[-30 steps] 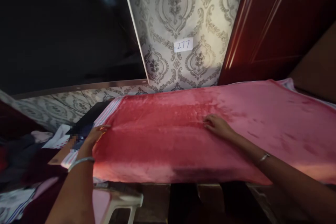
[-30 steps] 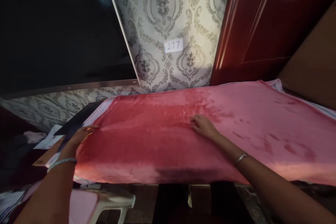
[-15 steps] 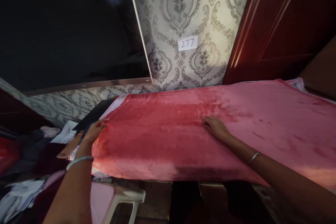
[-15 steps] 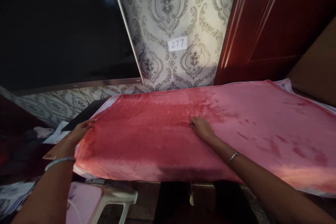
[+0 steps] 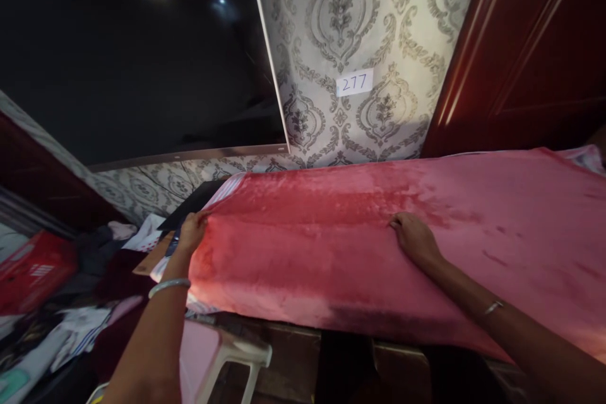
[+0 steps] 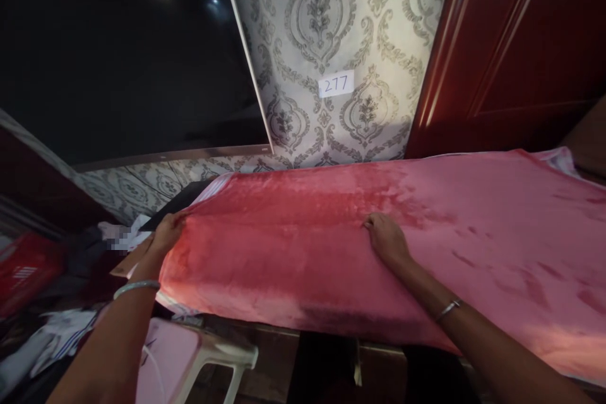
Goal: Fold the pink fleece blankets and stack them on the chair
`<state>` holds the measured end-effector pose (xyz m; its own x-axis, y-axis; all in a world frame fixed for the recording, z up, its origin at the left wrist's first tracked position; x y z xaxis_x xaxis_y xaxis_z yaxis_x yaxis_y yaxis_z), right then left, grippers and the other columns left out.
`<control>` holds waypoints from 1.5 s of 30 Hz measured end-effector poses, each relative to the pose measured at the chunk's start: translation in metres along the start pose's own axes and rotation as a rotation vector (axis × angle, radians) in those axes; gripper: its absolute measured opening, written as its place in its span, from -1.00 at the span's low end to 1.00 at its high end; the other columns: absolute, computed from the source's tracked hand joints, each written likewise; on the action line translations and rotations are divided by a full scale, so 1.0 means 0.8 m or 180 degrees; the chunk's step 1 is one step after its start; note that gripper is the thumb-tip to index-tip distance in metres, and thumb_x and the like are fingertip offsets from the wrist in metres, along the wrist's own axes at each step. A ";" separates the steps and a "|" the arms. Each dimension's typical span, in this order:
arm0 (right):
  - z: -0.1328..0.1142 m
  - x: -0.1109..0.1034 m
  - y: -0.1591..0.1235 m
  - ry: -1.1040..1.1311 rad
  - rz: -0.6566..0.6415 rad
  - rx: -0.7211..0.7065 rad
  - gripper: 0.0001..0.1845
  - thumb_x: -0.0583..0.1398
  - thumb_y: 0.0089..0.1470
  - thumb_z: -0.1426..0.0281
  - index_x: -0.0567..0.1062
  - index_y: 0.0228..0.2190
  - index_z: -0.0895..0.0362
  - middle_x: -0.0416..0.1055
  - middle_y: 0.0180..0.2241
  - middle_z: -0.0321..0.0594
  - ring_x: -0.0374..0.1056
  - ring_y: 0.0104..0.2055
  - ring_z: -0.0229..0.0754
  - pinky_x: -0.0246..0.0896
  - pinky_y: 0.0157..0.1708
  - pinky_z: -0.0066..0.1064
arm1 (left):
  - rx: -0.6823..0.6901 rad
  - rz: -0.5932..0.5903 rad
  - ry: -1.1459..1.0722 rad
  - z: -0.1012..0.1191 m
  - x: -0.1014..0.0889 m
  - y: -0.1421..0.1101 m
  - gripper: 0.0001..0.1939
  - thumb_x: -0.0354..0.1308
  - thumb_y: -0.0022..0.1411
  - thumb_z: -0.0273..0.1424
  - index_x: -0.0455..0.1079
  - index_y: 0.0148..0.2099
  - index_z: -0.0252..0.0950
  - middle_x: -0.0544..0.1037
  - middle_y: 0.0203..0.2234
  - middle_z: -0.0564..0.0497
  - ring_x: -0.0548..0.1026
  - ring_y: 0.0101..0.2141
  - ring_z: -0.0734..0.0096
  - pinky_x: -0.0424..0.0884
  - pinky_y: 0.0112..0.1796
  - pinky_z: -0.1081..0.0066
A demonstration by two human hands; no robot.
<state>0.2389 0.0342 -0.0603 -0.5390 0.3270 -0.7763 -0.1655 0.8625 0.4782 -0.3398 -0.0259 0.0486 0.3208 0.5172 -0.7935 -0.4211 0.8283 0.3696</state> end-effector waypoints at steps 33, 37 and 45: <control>0.005 -0.049 -0.007 -0.0726 0.0556 -0.0987 -0.66 -0.07 0.20 0.59 0.47 -0.36 0.12 0.47 -0.35 -0.08 0.36 -0.30 -0.07 0.21 -0.29 -0.29 | -0.0077 0.0923 -0.0404 0.012 -0.048 -0.053 -0.83 -0.04 0.15 -0.27 0.32 -0.31 -0.21 0.46 -0.44 0.01 0.50 -0.31 0.20 0.44 -0.17 0.24; 0.009 -0.048 -0.010 -0.0501 0.0522 -0.0928 -0.62 -0.10 0.21 0.55 0.47 -0.38 0.07 0.46 -0.40 -0.08 0.38 -0.32 -0.03 0.26 -0.29 -0.24 | -0.0062 0.1040 -0.0290 0.016 -0.060 -0.062 -0.83 -0.04 0.14 -0.25 0.30 -0.34 -0.20 0.47 -0.46 -0.02 0.50 -0.32 0.14 0.44 -0.19 0.20; 0.012 -0.074 -0.026 -0.0191 0.0633 -0.1392 -0.62 -0.04 0.34 0.24 0.54 -0.17 0.07 0.53 -0.26 -0.05 0.46 -0.21 0.00 0.37 -0.25 -0.22 | -0.0074 0.1255 0.0019 0.029 -0.082 -0.077 -0.87 -0.01 0.12 -0.31 0.30 -0.31 -0.21 0.49 -0.38 -0.08 0.50 -0.24 0.09 0.43 -0.11 0.14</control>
<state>0.2822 0.0001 -0.0283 -0.5489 0.5018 -0.6685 -0.4029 0.5419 0.7376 -0.3152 -0.1054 0.0891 0.1256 0.7935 -0.5955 -0.5301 0.5611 0.6358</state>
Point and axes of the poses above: each hand's wrist, its own y-axis towards the middle knuckle, its own x-axis out of the palm, z = x × y, the point moved 1 cm from there along y, towards the middle knuckle
